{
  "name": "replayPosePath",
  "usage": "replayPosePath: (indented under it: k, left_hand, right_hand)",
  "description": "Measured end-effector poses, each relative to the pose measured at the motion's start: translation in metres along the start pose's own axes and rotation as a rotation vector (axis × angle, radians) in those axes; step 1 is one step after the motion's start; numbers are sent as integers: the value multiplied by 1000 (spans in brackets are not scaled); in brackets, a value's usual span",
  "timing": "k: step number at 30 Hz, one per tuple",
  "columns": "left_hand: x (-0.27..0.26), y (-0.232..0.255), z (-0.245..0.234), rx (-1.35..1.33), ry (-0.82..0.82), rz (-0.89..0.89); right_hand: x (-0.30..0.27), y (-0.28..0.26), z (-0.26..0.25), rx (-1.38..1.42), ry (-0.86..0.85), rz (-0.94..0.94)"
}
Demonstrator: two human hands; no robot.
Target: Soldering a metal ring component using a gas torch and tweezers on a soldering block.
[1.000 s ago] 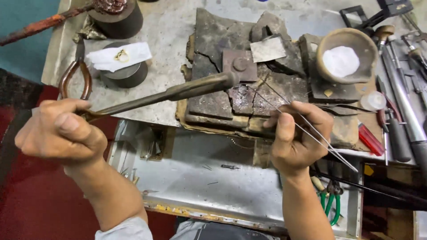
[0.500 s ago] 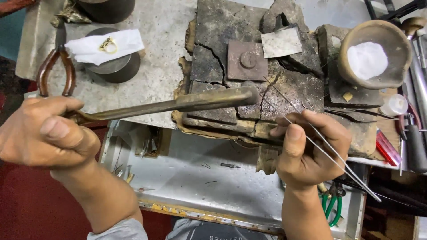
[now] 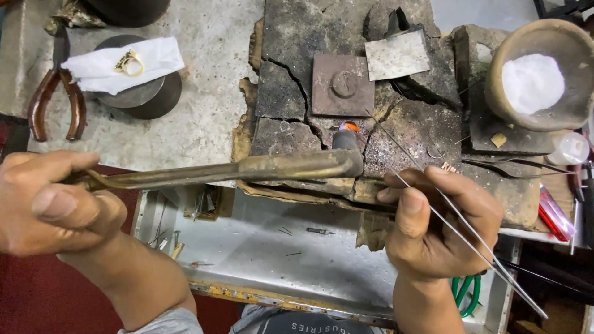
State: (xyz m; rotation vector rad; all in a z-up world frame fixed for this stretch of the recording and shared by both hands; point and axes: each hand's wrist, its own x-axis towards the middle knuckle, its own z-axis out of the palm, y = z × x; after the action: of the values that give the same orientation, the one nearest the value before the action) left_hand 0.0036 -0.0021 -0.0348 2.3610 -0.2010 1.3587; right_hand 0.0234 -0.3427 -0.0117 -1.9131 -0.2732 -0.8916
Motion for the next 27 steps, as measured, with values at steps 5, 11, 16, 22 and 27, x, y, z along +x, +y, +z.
replayPosePath:
  k: [5,11,16,22,27]
  left_hand:
    - [-5,1,0,30,14,-22]
    - [-11,-1,0,55,43,-46]
    - [-7,-3,4,21,92,-2]
    - [-10,-1,1,59,44,-88]
    - [-11,-6,1,-10,95,-6]
  right_hand:
    - [0,3,-1,-41,-4,-2]
    - [1,4,0,-56,-14,-7]
    - [-1,2,0,-43,-6,26]
    - [0,3,2,-36,-7,8]
    - [-2,5,0,-68,0,-6]
